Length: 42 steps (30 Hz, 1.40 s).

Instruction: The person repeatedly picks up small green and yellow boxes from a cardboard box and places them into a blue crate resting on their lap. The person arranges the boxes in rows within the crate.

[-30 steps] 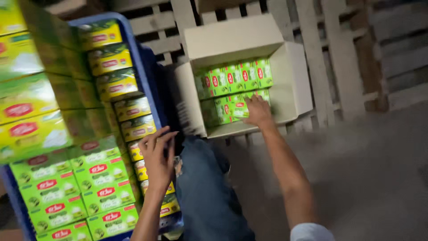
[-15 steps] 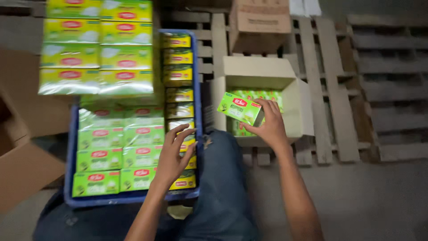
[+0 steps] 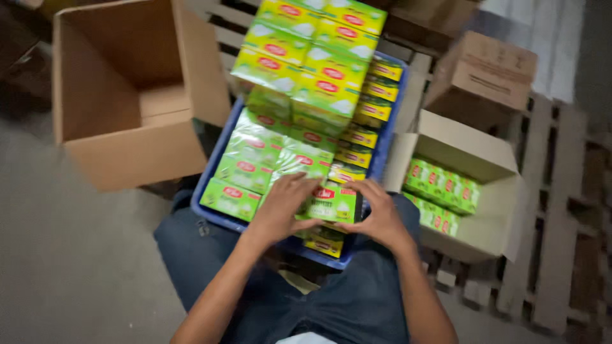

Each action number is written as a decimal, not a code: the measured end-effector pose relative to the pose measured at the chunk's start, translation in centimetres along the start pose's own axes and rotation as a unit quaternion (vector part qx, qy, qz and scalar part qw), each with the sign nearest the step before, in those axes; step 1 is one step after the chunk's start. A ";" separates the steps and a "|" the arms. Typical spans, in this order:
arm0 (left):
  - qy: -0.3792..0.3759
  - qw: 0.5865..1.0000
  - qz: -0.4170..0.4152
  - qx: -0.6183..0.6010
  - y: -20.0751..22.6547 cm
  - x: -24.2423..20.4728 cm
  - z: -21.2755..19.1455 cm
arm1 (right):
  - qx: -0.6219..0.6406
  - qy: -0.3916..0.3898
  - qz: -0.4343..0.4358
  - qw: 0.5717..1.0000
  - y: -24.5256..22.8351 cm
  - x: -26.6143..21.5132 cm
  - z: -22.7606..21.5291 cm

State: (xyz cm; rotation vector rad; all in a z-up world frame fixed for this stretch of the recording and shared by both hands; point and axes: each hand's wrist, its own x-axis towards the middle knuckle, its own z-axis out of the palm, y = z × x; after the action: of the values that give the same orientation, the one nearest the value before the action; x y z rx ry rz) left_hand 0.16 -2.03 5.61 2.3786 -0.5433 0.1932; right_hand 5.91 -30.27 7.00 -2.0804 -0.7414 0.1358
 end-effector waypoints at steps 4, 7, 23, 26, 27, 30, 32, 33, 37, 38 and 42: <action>-0.015 1.000 -0.003 0.006 -0.2 -1.4 0.7 | 0.024 -0.003 0.001 1.000 -0.3 0.4 2.7; -0.005 1.000 0.006 -0.001 -0.2 -1.4 0.3 | 0.031 0.000 -0.010 0.999 -0.7 0.9 2.8; 0.061 0.959 -0.025 0.276 -17.3 6.5 -1.7 | 0.037 0.091 0.146 0.984 2.5 1.2 4.0; 0.041 0.978 -0.069 0.191 -18.3 7.3 -1.4 | 0.023 0.079 0.172 0.982 2.1 1.4 3.8; 0.056 0.982 -0.035 0.176 -18.1 7.5 -1.6 | 0.007 0.070 0.177 0.982 2.4 1.5 3.7; 0.048 0.985 -0.031 0.162 -18.0 6.9 -1.8 | -0.007 0.062 0.182 0.981 2.3 1.6 4.0; 0.025 0.985 -0.060 0.160 -17.9 6.6 -1.6 | -0.006 0.063 0.185 0.981 2.0 1.7 3.8; 0.033 0.984 -0.058 0.168 -17.9 6.5 -1.6 | -0.004 0.056 0.186 0.981 1.7 1.7 3.8; 0.082 0.974 -0.040 0.205 -18.3 6.2 -0.7 | -0.001 0.046 0.178 0.983 2.2 1.6 4.0; 0.082 0.974 -0.042 0.205 -18.2 6.2 -0.7 | -0.001 0.044 0.178 0.983 2.4 1.6 4.0; 0.100 0.968 -0.013 0.230 -18.3 5.9 -0.5 | 0.002 0.041 0.202 0.978 2.3 1.6 3.9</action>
State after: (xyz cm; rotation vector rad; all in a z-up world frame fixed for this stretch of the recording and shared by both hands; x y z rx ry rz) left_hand 13.43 8.81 -3.22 2.7658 -0.4017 0.5979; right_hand 6.89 -27.58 3.16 -2.1965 -0.2602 0.2742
